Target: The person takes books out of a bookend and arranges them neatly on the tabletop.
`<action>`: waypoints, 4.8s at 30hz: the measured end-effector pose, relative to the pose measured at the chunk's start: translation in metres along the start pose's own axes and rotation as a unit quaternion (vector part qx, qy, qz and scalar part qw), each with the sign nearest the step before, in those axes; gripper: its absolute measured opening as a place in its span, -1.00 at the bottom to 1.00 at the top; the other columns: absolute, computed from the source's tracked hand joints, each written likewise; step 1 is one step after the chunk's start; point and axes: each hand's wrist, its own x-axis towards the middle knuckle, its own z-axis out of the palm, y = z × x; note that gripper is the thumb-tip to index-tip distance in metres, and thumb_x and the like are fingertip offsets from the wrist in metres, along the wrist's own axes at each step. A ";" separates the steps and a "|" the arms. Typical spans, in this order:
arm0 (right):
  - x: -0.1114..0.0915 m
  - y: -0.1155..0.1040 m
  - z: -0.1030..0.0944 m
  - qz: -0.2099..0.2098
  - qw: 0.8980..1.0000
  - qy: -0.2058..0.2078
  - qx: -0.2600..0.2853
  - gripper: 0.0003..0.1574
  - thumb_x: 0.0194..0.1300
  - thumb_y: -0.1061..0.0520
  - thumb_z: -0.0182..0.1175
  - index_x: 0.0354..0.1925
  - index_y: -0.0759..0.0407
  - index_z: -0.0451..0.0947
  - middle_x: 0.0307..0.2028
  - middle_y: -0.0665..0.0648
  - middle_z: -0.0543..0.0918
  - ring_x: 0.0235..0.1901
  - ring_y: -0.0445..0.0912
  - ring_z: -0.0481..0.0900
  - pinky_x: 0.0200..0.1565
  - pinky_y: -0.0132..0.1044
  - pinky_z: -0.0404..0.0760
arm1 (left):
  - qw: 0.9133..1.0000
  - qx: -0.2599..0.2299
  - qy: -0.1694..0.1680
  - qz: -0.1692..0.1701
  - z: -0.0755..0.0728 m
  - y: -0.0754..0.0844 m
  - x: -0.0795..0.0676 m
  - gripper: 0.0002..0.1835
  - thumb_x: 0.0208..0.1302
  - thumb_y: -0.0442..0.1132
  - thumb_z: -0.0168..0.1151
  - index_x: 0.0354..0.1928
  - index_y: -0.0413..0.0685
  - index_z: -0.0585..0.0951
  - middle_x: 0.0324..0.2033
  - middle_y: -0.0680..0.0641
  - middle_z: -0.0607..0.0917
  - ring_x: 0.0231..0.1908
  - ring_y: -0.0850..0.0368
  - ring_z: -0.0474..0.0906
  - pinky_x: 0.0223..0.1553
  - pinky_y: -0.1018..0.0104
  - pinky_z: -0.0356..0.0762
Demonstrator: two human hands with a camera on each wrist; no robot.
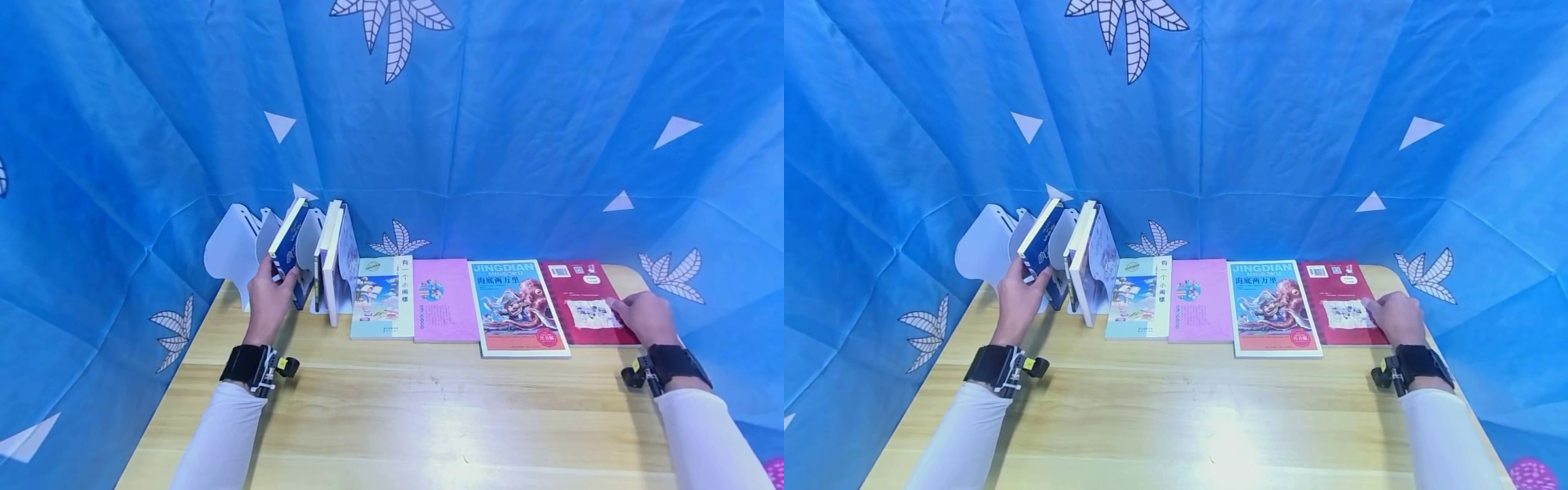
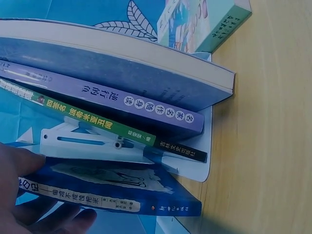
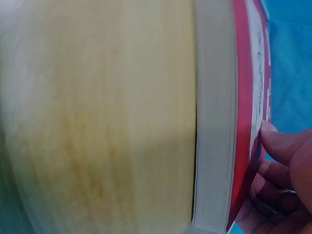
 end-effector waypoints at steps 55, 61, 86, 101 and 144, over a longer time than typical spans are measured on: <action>-0.080 -0.064 0.023 -0.137 0.982 0.128 -0.035 -0.26 0.37 0.02 0.37 0.18 0.62 0.43 0.05 0.70 0.52 -0.04 0.58 0.54 -0.11 0.47 0.57 | 0.992 0.053 0.105 0.045 0.007 0.003 -0.015 -0.58 0.43 -0.29 0.24 0.21 -0.43 0.57 0.08 -0.53 0.68 0.06 -0.48 0.69 0.07 -0.30 0.71; -0.087 -0.077 0.021 -0.176 0.971 0.159 -0.032 -0.28 0.32 0.07 0.42 0.18 0.60 0.47 -0.01 0.65 0.57 -0.05 0.53 0.58 -0.12 0.45 0.62 | 0.991 0.056 0.111 0.044 0.002 0.006 -0.023 -0.59 0.42 -0.30 0.25 0.21 -0.39 0.58 0.07 -0.51 0.69 0.06 -0.48 0.69 0.12 -0.31 0.68; -0.120 -0.110 0.025 -0.215 0.964 0.153 0.014 -0.30 0.29 0.12 0.45 0.20 0.56 0.47 0.06 0.57 0.59 0.11 0.46 0.55 0.13 0.45 0.56 | 0.993 0.038 0.103 0.048 -0.026 0.014 -0.070 -0.59 0.42 -0.27 0.23 0.18 -0.43 0.60 0.00 -0.50 0.73 -0.05 -0.48 0.74 -0.09 -0.31 0.75; -0.124 -0.127 0.024 -0.217 0.968 0.117 0.038 -0.17 0.28 0.00 0.47 0.26 0.52 0.44 0.12 0.55 0.58 0.13 0.44 0.55 0.14 0.43 0.58 | 0.991 0.046 0.111 0.065 -0.050 0.026 -0.102 -0.61 0.40 -0.29 0.28 0.18 -0.39 0.62 -0.01 -0.46 0.75 -0.08 -0.43 0.76 -0.12 -0.26 0.75; -0.154 -0.174 0.010 -0.212 0.971 -0.003 0.114 0.00 0.25 -0.17 0.48 0.45 0.26 0.33 0.42 0.44 0.43 0.44 0.40 0.33 0.34 0.46 0.42 | 0.998 -0.028 -0.049 -0.006 -0.056 0.065 -0.170 -0.61 0.39 -0.36 0.33 0.22 -0.28 0.61 0.04 -0.33 0.78 0.01 -0.18 0.79 -0.10 0.27 0.81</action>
